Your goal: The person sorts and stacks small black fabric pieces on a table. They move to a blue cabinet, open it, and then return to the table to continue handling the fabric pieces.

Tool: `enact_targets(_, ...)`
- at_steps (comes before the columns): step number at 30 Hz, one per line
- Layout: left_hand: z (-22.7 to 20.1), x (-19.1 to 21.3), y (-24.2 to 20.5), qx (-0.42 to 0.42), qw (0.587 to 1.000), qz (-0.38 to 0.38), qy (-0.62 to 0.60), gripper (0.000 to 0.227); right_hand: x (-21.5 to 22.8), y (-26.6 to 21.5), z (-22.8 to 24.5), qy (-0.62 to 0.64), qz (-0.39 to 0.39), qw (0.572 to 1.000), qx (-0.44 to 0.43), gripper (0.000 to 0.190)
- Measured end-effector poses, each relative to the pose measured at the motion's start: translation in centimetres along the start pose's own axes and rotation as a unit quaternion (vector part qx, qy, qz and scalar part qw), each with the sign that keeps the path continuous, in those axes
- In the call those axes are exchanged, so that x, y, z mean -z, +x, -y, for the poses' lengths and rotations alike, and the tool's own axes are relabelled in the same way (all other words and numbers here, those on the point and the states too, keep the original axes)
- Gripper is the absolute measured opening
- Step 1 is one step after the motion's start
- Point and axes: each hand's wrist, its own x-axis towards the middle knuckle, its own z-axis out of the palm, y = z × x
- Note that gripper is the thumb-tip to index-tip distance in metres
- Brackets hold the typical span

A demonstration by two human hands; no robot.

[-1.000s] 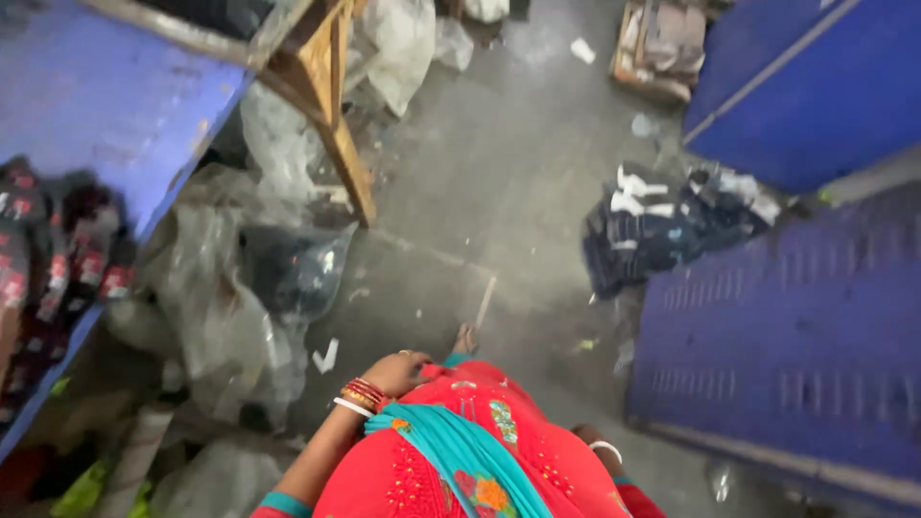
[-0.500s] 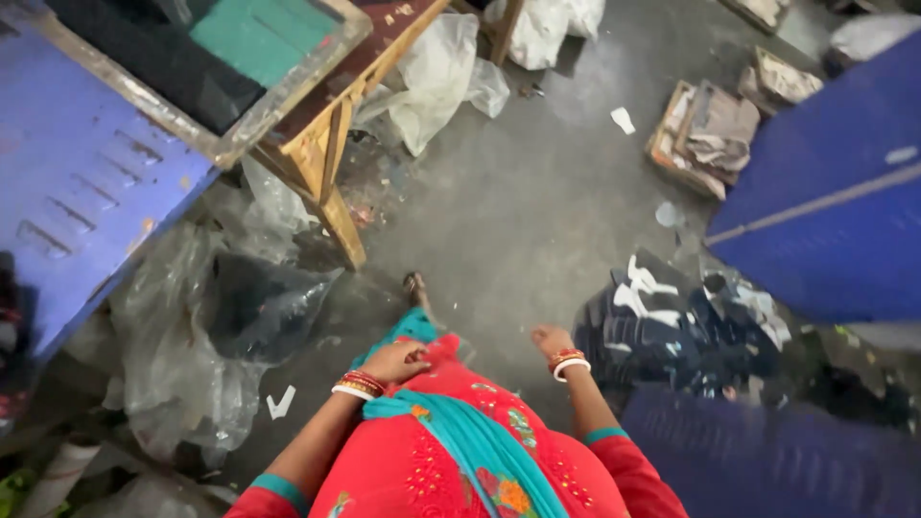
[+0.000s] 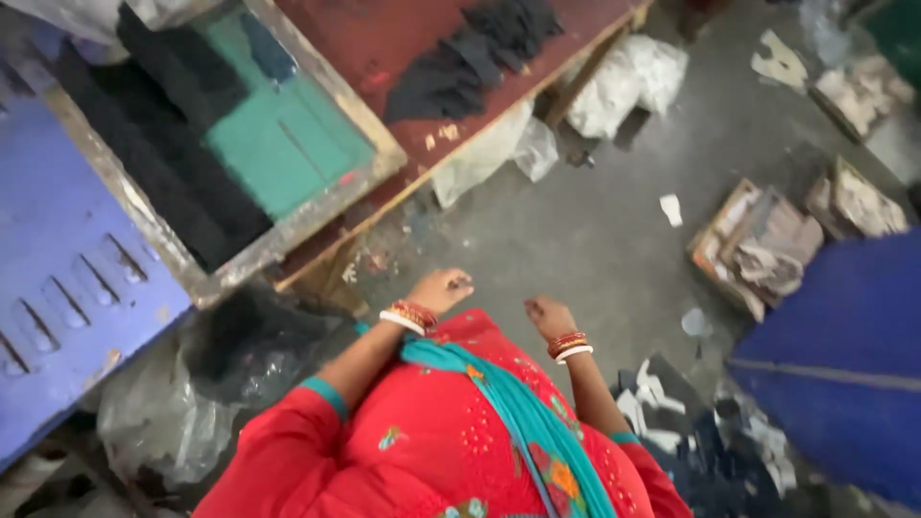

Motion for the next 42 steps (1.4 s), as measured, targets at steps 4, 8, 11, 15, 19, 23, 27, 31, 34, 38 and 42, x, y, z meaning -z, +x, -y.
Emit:
enact_targets(4, 4.3, 0.9, 3.1, 0.134, 0.99, -0.039, -0.031, 0.039, 7.6, 10.4, 4.7, 0.156, -0.098, 0.977, 0.106, 0.025)
enact_targets(8, 4.7, 2.2, 4.0, 0.188, 0.977, -0.053, -0.09, 0.037, 13.4, 21.6, 10.0, 0.144, -0.127, 0.943, 0.27, 0.021)
enact_targets(11, 1.9, 4.0, 7.1, 0.234, 0.959, -0.158, -0.041, 0.034, 18.9, 29.1, 15.8, 0.114, -0.172, 0.912, 0.354, 0.019)
enact_targets(15, -0.8, 4.4, 14.3, 0.197, 0.939, -0.265, -0.1, 0.033, 23.9, 36.2, 20.7, 0.101, -0.209, 0.858, 0.459, 0.024)
enact_targets(19, -2.2, 4.3, 20.3, 0.209, 0.895, -0.338, -0.202, 0.031, 23.9, 41.7, 20.6, -0.007, -0.137, 0.847, 0.514, 0.033)
enact_targets(23, -1.3, 4.4, 22.6, 0.204, 0.829, -0.496, -0.157, 0.025, 23.9, 42.3, 19.9, 0.102, -0.145, 0.849, 0.498, 0.029)
enact_targets(27, -0.5, 4.0, 22.9, 0.104, 0.674, -0.618, -0.391, 0.019, 24.6, 40.6, 21.8, 0.141, -0.129, 0.824, 0.533, 0.026)
enact_targets(31, 0.9, 2.3, 22.3, 0.118, 0.611, -0.68, -0.388, 0.013, 22.1, 41.1, 24.1, 0.088, -0.042, 0.802, 0.589, 0.025)
enact_targets(34, 0.6, 1.4, 21.5, 0.143, 0.589, -0.685, -0.405, 0.015, 19.5, 42.2, 24.3, 0.015, -0.015, 0.789, 0.613, 0.024)
enact_targets(38, 2.1, 1.9, 21.2, 0.131, 0.553, -0.712, -0.412, 0.014, 16.0, 44.0, 24.1, -0.107, -0.041, 0.786, 0.607, 0.016)
enact_targets(42, 0.3, 5.6, 22.5, 0.17, 0.556, -0.711, -0.396, 0.022, 14.8, 44.7, 24.1, -0.132, -0.076, 0.764, 0.627, 0.008)
